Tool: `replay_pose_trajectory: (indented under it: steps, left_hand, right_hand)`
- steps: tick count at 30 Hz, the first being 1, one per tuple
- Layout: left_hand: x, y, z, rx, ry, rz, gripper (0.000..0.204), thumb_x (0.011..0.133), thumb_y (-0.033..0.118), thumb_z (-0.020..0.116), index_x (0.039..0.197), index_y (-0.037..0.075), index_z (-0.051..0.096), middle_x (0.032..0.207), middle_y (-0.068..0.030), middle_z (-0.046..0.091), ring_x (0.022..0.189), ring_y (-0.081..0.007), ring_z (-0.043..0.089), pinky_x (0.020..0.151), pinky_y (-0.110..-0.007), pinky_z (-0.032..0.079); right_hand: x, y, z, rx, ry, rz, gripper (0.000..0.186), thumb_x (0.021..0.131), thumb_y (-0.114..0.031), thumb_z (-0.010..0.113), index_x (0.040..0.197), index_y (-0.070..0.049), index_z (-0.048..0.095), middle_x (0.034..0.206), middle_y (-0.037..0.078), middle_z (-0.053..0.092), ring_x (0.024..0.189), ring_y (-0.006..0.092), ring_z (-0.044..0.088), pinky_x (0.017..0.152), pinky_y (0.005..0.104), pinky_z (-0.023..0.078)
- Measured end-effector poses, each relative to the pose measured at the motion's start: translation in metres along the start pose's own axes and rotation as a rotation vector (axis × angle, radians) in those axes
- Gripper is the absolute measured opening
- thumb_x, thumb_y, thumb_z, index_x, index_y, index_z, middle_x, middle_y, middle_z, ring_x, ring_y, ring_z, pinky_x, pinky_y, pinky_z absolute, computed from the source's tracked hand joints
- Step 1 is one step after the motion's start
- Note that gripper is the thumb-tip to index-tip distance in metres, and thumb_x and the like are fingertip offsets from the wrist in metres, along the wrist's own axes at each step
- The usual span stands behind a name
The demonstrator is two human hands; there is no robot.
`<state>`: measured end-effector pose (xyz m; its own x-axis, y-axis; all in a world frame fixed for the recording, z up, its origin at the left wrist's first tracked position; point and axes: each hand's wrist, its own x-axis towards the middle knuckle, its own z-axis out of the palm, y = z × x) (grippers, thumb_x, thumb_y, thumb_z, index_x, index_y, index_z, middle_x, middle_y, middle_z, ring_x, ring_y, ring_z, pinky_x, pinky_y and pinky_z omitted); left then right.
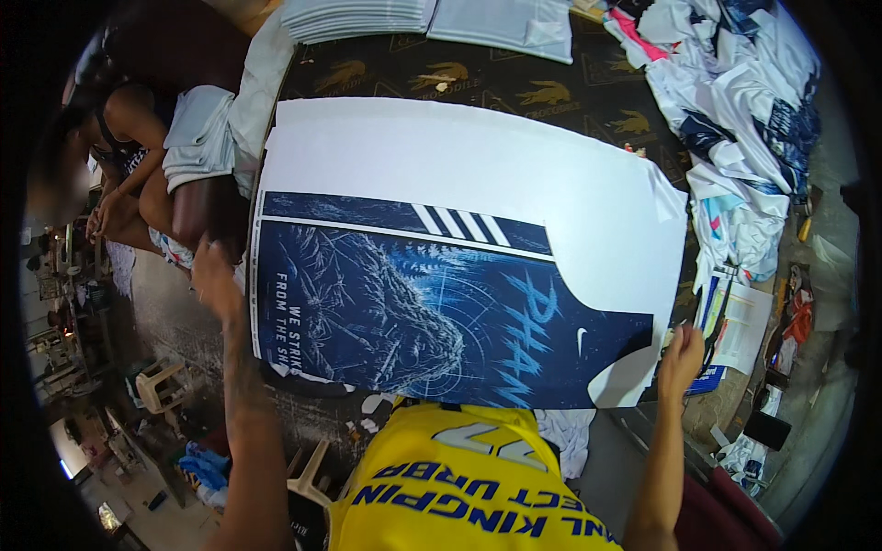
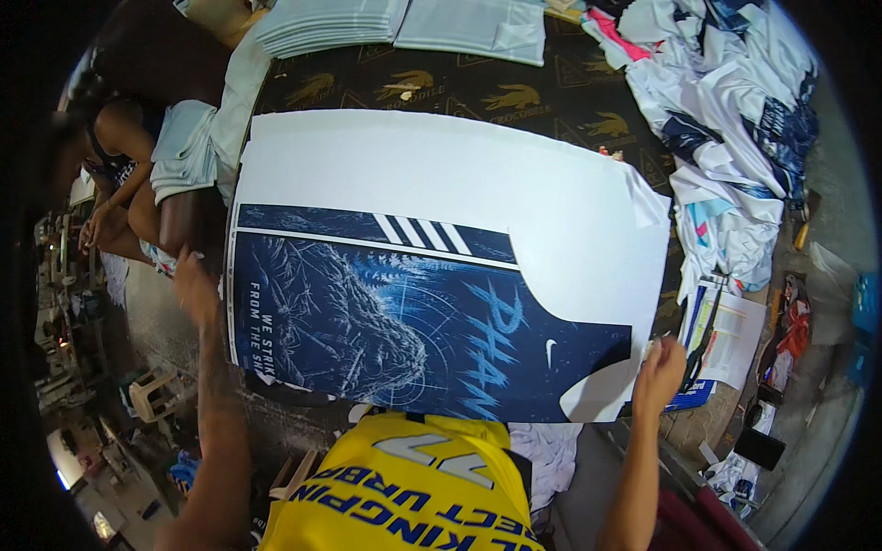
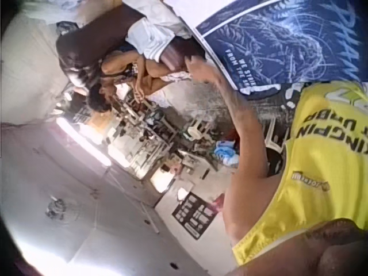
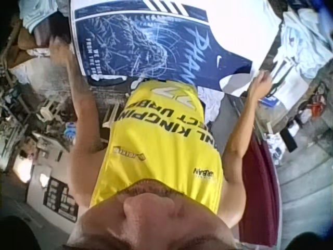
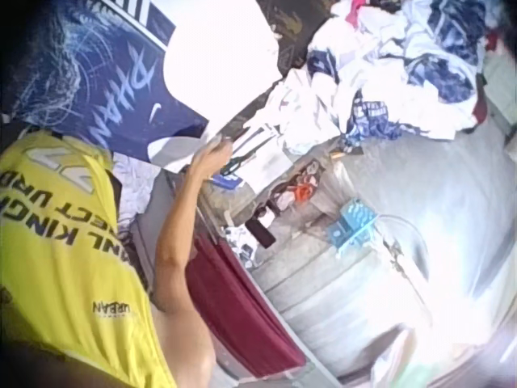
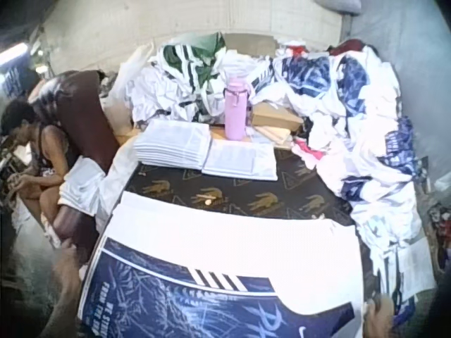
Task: The person cuts printed fabric pieces using shears on a cluttered worktable. They repeatedly align the fabric, trim along marked lines, and set the cut pieces aside.
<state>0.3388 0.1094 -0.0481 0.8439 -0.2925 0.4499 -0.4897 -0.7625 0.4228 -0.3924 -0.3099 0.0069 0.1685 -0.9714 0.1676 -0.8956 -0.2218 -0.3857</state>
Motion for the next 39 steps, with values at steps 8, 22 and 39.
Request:
replay_pose_trajectory:
  steps: [8,22,39]
  left_hand:
    - [-0.374,-0.060,-0.024,-1.070,-0.201,-1.633,0.083,0.106,0.070,0.038,0.160,0.008,0.046,0.163,-0.0176,0.049,0.147,-0.0404,0.047,0.120,-0.058,0.040]
    - [-0.463,-0.118,-0.009,-1.645,-0.382,-1.498,0.056,0.104,0.040,0.069,0.146,0.005,0.060,0.148,-0.0141,0.066,0.134,-0.0326,0.063,0.113,-0.050,0.050]
    - [0.109,0.123,0.018,-0.596,-0.817,-0.250,0.022,0.101,0.031,0.073,0.092,0.011,0.070,0.082,0.0019,0.067,0.072,-0.0083,0.059,0.059,-0.025,0.045]
  right_hand:
    - [-0.275,0.104,0.092,0.645,-0.838,1.165,0.031,0.099,-0.025,0.067,0.125,-0.009,0.073,0.100,0.008,0.075,0.090,0.0258,0.072,0.080,0.0445,0.059]
    - [-0.303,0.122,0.062,0.608,-0.682,0.649,0.038,0.095,-0.011,0.079,0.131,0.000,0.072,0.119,0.008,0.076,0.106,0.0176,0.069,0.093,0.0356,0.055]
    - [0.059,-0.092,-0.160,0.446,-0.244,-0.293,0.025,0.100,-0.024,0.078,0.095,-0.002,0.070,0.080,-0.006,0.056,0.071,0.0053,0.044,0.062,0.0247,0.035]
